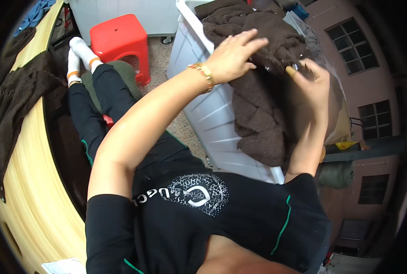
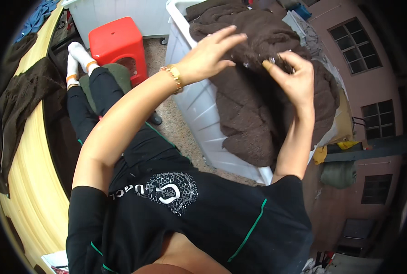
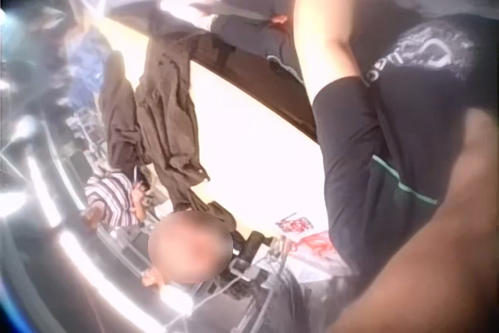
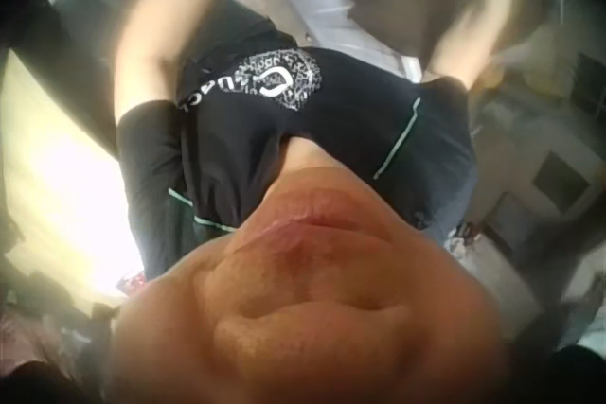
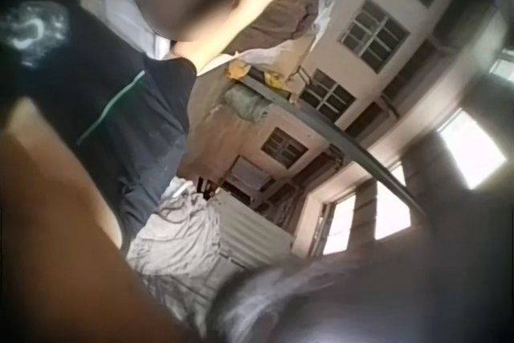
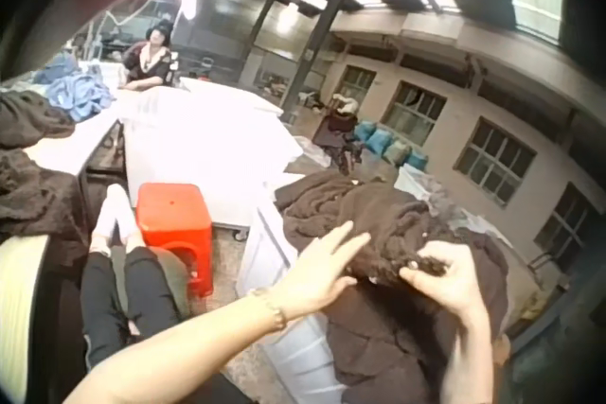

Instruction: Inspecting and applying decorative markings to brown fabric pieces in a production environment.

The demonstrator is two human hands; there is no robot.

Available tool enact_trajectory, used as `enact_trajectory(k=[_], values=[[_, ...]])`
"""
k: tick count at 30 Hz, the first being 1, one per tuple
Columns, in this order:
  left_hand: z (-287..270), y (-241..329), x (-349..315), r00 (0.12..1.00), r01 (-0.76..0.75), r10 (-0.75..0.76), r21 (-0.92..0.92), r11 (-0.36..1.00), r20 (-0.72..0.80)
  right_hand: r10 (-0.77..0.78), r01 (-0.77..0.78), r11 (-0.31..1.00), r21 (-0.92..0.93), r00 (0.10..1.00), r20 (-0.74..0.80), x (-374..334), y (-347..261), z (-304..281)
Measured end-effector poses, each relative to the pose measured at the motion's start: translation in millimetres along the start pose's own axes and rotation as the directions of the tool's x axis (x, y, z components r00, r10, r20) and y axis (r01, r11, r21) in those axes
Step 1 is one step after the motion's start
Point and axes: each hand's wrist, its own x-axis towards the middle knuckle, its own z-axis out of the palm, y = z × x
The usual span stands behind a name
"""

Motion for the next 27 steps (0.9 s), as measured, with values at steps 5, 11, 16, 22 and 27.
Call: enact_trajectory(k=[5, 11, 16, 22, 27], values=[[21, 3, 24, 0.924, 0.166, -0.057, -0.262, 0.951, 0.379, 0.047, -0.051, 0.993, -0.107, 0.998, -0.038, -10, 24, -19], [-74, -21, -48, 0.961, 0.223, -0.129, -0.41, 0.885, 0.243, 0.073, -0.076, 0.997, -0.025, 0.992, -0.101, -9, 27, 24], [-166, 5, -108, 0.869, 0.42, -0.3, -0.265, 0.868, 0.393, -0.125, 0.15, 0.97, -0.192, 0.983, 0.135, 19, 16, 85], [-226, 60, -130, 0.858, 0.401, -0.34, -0.088, 0.912, 0.385, -0.221, 0.251, 0.96, -0.125, 0.952, 0.213, 26, 14, 82], [-283, 84, -166, 0.73, 0.641, -0.611, 0.004, 0.768, 0.306, -0.343, 0.382, 0.918, -0.103, 0.898, 0.274, 23, 11, 80]])
